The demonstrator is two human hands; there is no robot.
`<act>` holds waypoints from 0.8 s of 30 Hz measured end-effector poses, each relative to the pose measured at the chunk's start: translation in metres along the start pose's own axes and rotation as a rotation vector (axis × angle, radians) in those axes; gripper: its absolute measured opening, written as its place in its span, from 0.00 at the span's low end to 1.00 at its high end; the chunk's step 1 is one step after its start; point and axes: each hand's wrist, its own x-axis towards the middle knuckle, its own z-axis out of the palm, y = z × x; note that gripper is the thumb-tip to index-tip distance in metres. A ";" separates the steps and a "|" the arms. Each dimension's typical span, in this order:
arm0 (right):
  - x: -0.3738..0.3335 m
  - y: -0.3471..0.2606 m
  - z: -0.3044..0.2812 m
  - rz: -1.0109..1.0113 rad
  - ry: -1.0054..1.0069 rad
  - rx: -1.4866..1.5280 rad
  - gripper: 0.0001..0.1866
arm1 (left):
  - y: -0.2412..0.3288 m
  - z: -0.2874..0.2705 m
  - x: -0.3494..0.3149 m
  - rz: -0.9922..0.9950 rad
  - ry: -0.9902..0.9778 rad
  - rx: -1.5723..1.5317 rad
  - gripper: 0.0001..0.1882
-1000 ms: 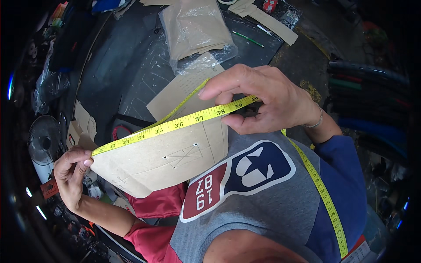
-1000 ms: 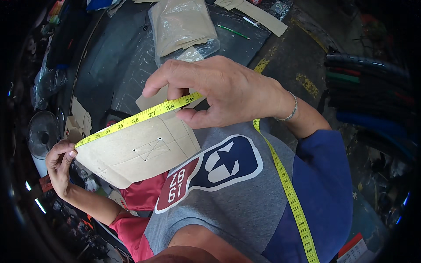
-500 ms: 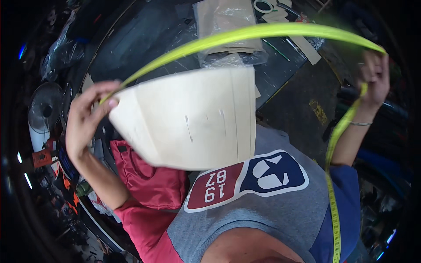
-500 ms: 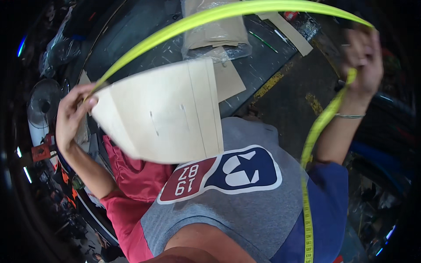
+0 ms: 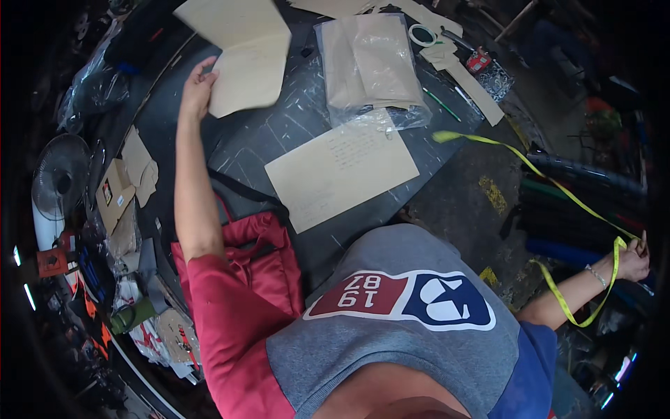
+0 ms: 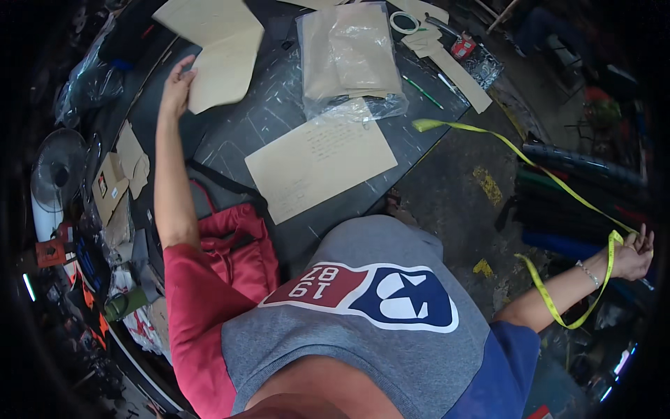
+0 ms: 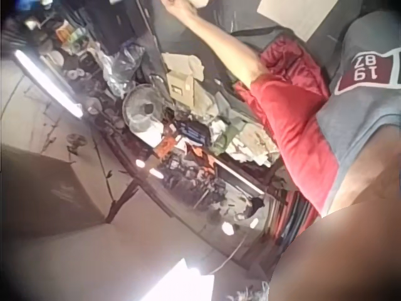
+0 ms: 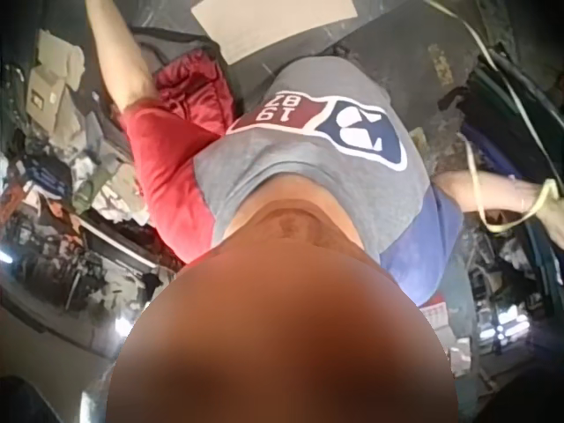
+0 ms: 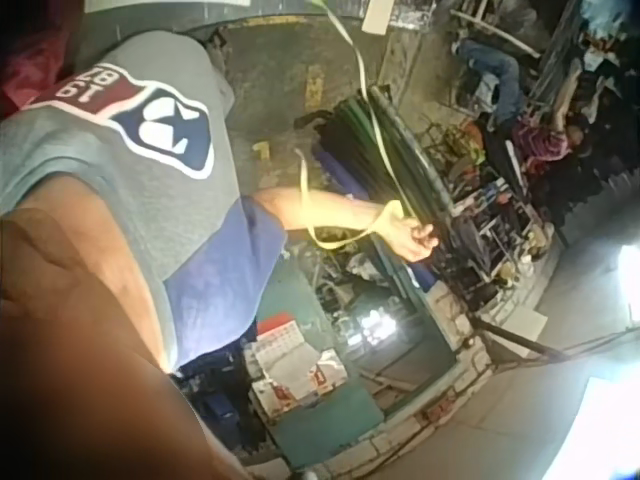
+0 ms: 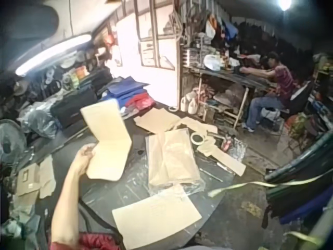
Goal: Measure the dimensions of a red tote bag and its corresponding cardboard patterns, and record the measurements on paper.
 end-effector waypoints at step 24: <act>-0.389 -0.091 0.411 0.781 -1.156 0.695 0.08 | 0.127 0.260 -0.282 -0.154 -0.694 -0.291 0.24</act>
